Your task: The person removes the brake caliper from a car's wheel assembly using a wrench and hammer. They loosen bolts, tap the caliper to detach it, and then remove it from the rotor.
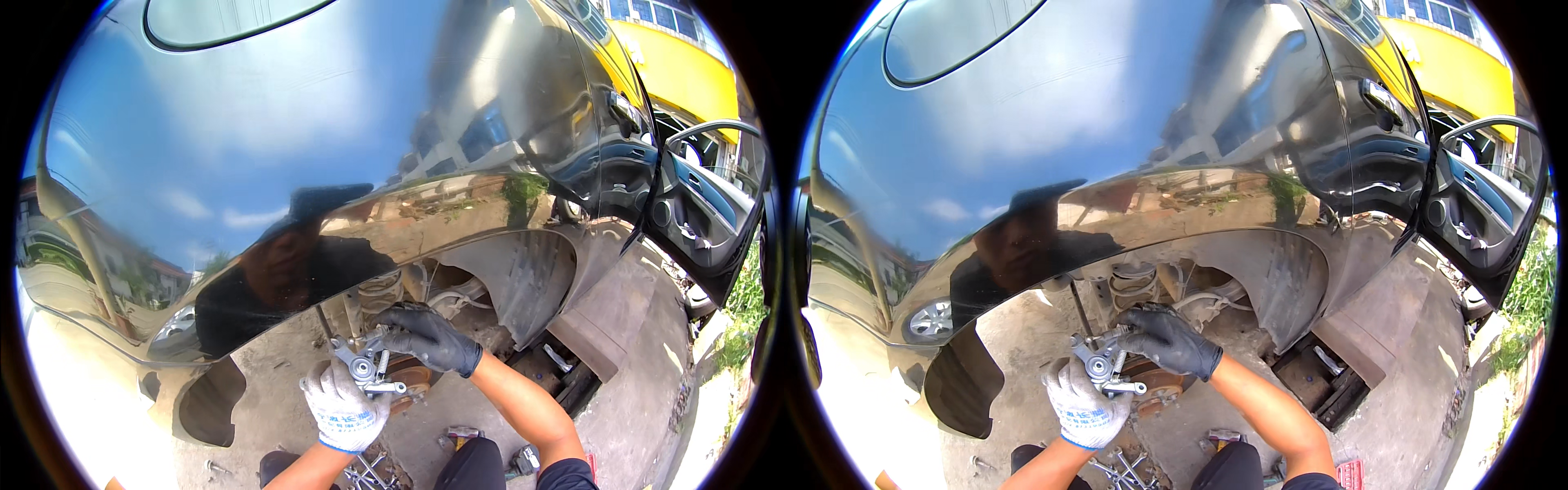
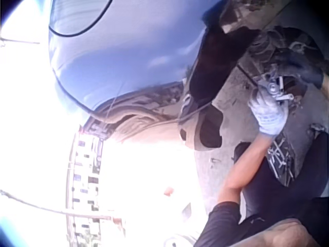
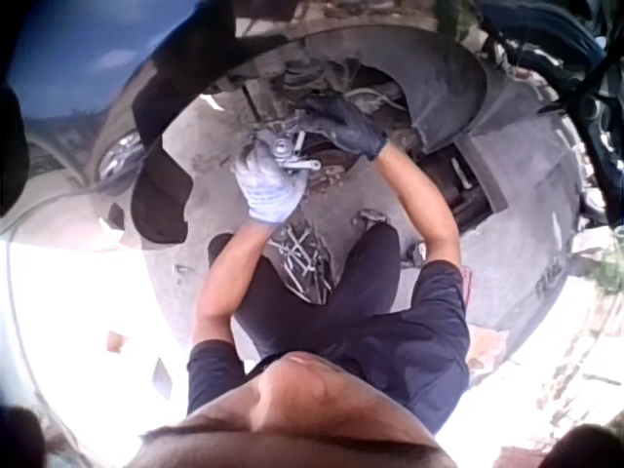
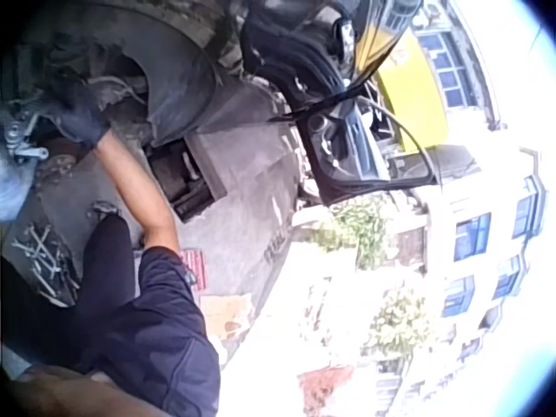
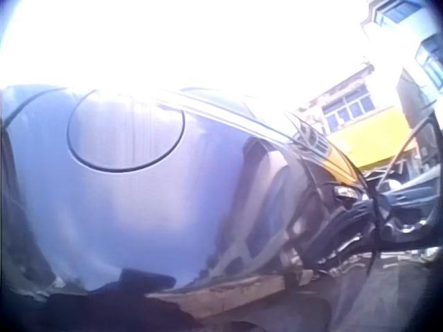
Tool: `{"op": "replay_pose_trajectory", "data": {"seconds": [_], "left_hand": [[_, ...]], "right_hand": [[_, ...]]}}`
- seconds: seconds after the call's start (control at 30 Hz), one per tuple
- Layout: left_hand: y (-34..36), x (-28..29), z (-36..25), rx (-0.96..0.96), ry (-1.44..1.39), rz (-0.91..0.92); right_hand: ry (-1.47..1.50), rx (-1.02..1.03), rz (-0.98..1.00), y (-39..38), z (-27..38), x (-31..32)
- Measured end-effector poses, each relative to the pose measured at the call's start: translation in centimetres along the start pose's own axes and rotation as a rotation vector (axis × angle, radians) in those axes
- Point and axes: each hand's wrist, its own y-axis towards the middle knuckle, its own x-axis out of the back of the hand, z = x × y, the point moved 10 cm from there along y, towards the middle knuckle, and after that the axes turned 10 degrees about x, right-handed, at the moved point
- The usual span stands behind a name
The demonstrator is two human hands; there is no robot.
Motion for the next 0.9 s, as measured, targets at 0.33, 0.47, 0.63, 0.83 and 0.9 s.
{"op": "replay_pose_trajectory", "data": {"seconds": [0.33,0.47,0.63,0.83,0.9], "left_hand": [[0.6,1.2,-0.3,-0.009,-0.251,0.083],[1.7,2.6,0.0,0.13,-0.439,0.335],[2.1,2.4,2.4,0.356,-0.477,0.655],[4.3,4.8,3.6,0.538,-0.278,0.486],[5.8,3.3,4.0,0.379,-0.357,0.495]], "right_hand": [[-0.061,-0.195,-0.008,0.5,0.4,-0.2],[-0.072,-0.084,-0.122,-0.2,0.3,-0.3],[0.038,-0.081,-0.198,-0.9,-0.2,-0.8],[0.153,-0.114,-0.238,-1.6,0.4,-0.6],[0.083,-0.019,-0.227,-1.6,0.7,-0.7]]}}
